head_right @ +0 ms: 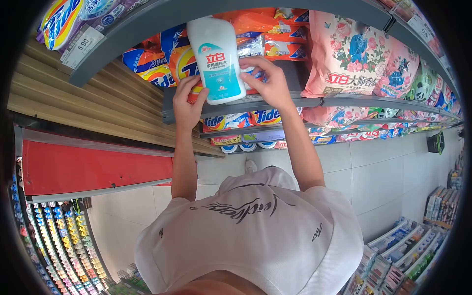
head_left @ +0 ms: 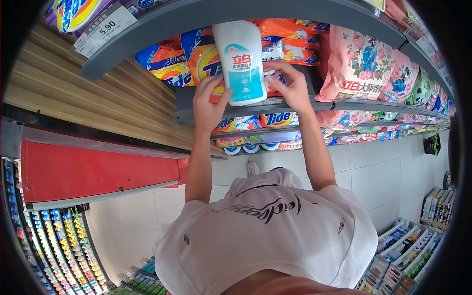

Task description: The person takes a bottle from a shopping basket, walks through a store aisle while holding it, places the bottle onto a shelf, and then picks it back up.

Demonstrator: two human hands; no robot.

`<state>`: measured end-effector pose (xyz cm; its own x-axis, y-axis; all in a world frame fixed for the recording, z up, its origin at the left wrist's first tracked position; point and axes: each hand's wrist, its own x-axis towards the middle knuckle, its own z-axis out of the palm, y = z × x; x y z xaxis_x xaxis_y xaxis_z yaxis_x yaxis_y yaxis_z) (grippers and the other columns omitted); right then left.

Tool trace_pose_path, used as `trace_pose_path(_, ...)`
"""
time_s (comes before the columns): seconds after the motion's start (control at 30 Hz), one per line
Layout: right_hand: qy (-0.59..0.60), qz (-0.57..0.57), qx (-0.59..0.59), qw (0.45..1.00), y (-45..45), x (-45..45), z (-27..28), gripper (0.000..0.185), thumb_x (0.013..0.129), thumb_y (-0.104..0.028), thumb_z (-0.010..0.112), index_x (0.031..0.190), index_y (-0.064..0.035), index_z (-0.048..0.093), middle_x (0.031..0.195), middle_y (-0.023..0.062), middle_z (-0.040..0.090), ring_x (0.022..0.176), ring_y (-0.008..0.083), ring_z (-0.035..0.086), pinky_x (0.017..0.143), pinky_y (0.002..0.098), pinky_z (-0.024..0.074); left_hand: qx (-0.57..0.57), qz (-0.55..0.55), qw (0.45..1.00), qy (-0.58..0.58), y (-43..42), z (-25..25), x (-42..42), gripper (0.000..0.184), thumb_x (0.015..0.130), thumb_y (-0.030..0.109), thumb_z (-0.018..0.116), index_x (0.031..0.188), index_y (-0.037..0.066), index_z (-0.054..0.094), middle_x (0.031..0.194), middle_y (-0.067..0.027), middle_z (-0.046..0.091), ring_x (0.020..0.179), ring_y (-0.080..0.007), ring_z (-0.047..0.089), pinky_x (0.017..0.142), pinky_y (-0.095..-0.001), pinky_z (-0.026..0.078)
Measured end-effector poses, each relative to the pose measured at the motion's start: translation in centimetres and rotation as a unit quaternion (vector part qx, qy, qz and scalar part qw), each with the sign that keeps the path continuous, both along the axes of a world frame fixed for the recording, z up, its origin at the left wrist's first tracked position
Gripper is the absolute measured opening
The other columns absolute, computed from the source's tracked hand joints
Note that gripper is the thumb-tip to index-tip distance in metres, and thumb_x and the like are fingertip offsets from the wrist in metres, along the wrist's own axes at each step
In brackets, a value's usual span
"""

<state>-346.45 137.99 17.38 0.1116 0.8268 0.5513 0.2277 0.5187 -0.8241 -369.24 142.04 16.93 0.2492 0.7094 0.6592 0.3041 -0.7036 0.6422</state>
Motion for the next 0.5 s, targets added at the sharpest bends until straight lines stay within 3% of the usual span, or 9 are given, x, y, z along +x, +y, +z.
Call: trace_pose_path(0.5, 0.109, -0.001, -0.044, 0.993, 0.59, -0.15, -0.23, 0.016, 0.083, -0.008, 0.065, 0.096, 0.0006, 0.068, 0.084, 0.0024, 0.066, 0.065, 0.0037, 0.049, 0.061, 0.0193, 0.0403, -0.002, -0.056, 0.997, -0.049, 0.96, -0.38, -0.94, 0.015, 0.081, 0.003, 0.062, 0.095, -0.004, 0.064, 0.097, -0.0130, 0.065, 0.090, -0.0236, 0.062, 0.080, -0.0302, 0.047)
